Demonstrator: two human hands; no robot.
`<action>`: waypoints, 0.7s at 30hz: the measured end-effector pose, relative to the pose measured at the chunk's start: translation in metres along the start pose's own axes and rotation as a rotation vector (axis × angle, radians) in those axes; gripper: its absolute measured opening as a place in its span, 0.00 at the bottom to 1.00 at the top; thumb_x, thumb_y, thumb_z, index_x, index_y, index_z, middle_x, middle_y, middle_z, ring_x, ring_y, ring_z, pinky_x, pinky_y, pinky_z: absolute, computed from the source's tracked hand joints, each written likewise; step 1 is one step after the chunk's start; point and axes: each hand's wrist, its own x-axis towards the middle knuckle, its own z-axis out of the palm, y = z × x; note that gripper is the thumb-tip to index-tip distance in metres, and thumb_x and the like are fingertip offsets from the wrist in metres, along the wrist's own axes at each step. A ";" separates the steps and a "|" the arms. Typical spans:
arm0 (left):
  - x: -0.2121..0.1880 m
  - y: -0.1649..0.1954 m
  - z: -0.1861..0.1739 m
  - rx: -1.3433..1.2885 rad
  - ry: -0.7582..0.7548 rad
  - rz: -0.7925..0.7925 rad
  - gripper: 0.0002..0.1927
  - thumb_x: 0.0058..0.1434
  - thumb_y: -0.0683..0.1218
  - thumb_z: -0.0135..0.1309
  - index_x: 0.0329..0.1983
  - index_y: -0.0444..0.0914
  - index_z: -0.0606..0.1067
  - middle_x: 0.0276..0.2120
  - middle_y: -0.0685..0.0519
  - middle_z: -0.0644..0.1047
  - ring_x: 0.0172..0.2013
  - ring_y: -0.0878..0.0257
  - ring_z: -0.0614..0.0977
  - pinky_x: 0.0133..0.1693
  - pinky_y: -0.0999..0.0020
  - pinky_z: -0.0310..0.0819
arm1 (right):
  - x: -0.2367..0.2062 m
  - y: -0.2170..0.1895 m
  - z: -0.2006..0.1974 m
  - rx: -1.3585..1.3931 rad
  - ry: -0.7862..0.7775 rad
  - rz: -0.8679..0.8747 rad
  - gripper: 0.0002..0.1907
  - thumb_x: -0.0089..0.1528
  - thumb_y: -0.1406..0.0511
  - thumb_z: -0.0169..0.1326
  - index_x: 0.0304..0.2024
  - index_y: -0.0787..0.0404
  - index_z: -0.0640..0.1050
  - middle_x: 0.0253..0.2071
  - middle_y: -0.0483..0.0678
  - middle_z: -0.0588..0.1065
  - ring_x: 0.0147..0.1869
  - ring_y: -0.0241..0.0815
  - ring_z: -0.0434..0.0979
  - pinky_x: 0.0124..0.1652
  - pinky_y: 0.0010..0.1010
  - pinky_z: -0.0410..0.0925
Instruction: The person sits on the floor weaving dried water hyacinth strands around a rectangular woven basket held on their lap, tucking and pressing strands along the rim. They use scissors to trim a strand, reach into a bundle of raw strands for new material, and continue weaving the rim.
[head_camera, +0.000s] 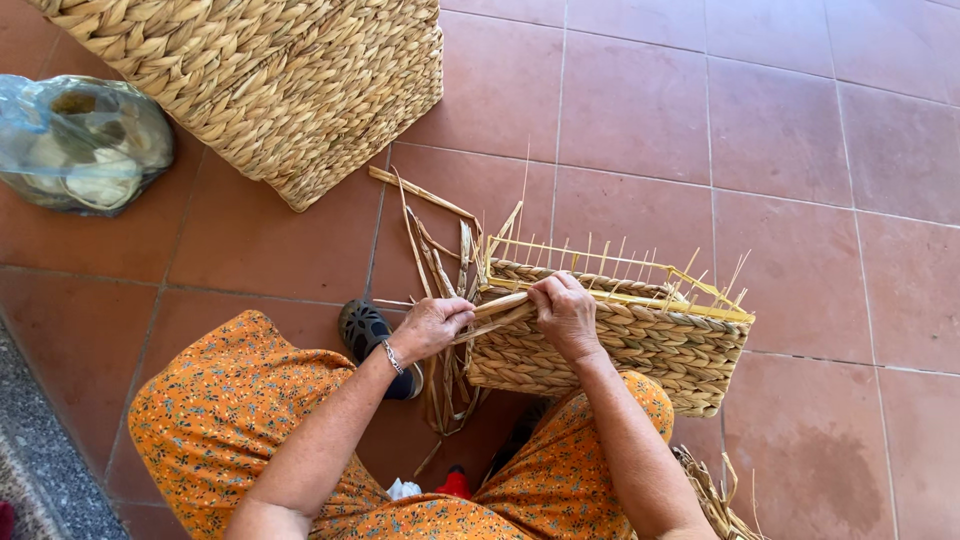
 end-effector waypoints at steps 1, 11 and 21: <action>0.001 -0.003 -0.001 0.065 -0.026 -0.004 0.12 0.65 0.53 0.54 0.46 0.46 0.82 0.30 0.53 0.84 0.30 0.63 0.84 0.36 0.62 0.78 | 0.000 0.001 0.002 -0.014 0.006 -0.006 0.06 0.60 0.65 0.62 0.32 0.61 0.79 0.34 0.49 0.76 0.40 0.50 0.78 0.40 0.40 0.70; -0.015 -0.032 -0.106 0.344 -0.151 -0.286 0.17 0.61 0.65 0.54 0.43 0.56 0.86 0.38 0.60 0.85 0.43 0.63 0.84 0.49 0.60 0.76 | -0.002 0.004 0.004 -0.073 0.030 -0.048 0.07 0.61 0.65 0.61 0.33 0.61 0.78 0.33 0.49 0.75 0.39 0.50 0.78 0.39 0.41 0.69; -0.021 0.009 -0.005 0.529 0.358 0.537 0.19 0.57 0.53 0.65 0.44 0.36 0.77 0.41 0.47 0.76 0.48 0.54 0.73 0.52 0.51 0.63 | 0.002 -0.006 0.008 -0.153 -0.009 -0.045 0.07 0.63 0.71 0.59 0.44 0.60 0.79 0.36 0.50 0.74 0.32 0.44 0.77 0.28 0.31 0.73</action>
